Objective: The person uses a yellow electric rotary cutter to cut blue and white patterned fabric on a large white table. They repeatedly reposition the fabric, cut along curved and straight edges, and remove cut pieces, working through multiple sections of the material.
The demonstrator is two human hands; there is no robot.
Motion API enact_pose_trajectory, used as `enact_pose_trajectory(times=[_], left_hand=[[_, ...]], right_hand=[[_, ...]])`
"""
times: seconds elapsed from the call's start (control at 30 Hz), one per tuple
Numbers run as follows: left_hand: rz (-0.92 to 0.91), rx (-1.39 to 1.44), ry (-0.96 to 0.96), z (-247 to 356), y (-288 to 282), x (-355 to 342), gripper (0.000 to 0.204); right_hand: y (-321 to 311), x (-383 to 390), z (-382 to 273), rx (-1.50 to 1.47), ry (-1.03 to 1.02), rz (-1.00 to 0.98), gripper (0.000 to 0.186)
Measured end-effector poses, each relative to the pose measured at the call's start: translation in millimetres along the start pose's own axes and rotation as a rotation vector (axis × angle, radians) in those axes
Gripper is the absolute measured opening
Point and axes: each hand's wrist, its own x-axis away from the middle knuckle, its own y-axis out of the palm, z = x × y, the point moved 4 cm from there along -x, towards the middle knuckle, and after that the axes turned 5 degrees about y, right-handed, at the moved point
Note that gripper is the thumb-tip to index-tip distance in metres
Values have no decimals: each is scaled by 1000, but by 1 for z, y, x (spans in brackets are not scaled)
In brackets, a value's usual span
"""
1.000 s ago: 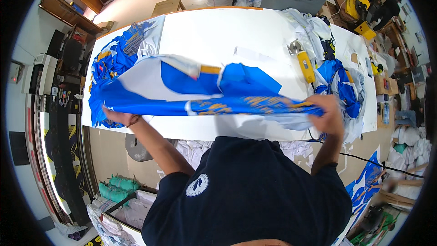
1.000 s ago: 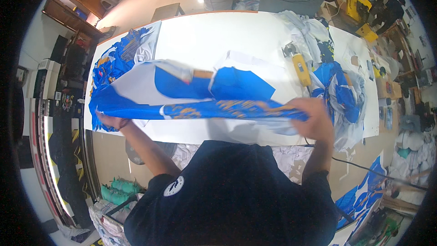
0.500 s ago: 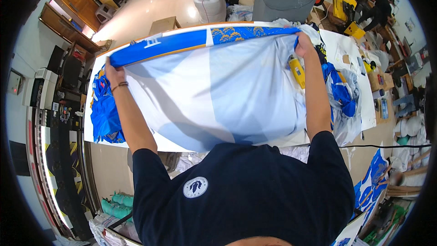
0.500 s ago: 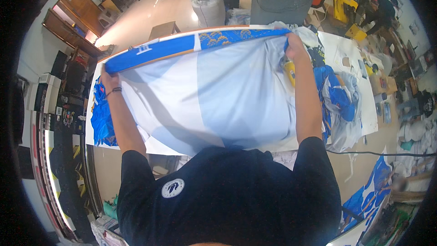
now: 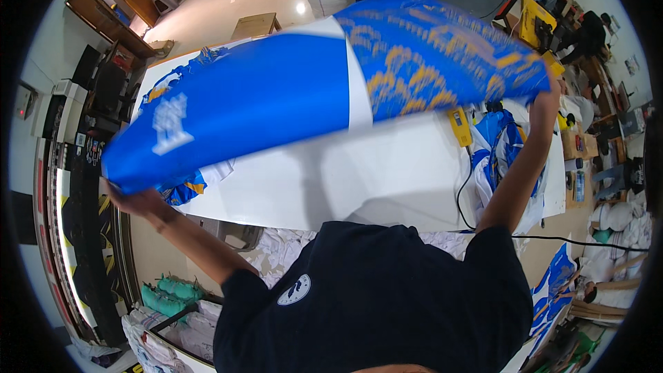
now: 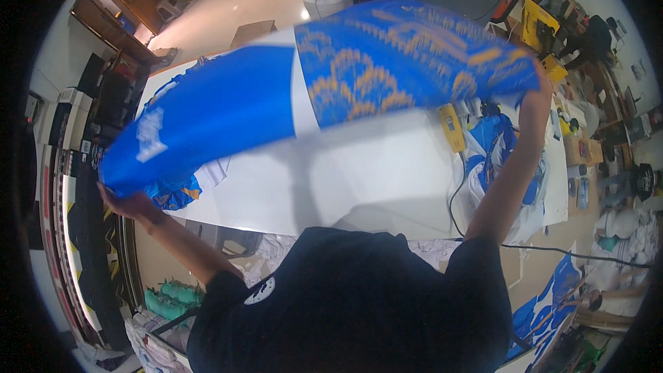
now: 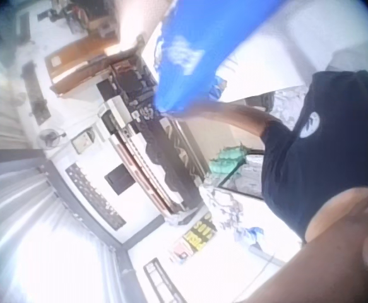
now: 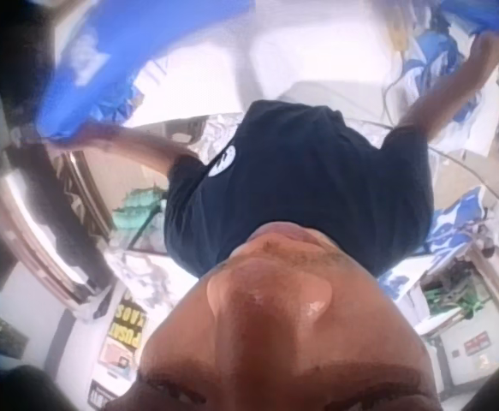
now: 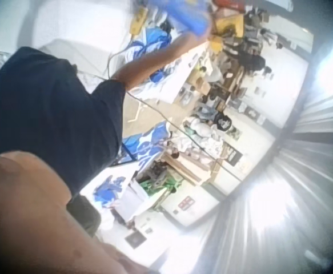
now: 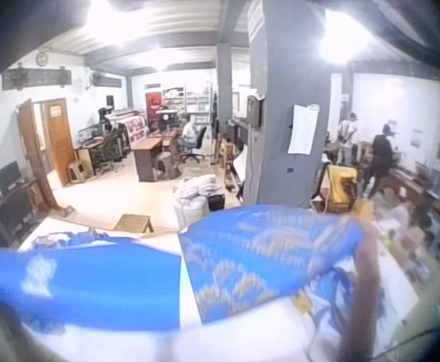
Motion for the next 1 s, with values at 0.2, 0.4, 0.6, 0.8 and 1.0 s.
enact_pose_trajectory(times=[0.2,0.4,0.6,0.8,1.0], left_hand=[[257,93,-723,-105,-139,163,51],[337,-93,-880,-193,-221,231,50],[589,-604,-1187,-189,-261,274,57],[711,-566,-951,-179,-307,298,58],[786,-710,-883,-176,-320,309,57]], right_hand=[[8,108,84,425,-115,-138,41],[65,147,134,724,-288,-100,48],[68,181,182,1019,-271,-170,51],[62,195,195,1048,-137,-162,50],[70,224,205,690,417,-183,50]])
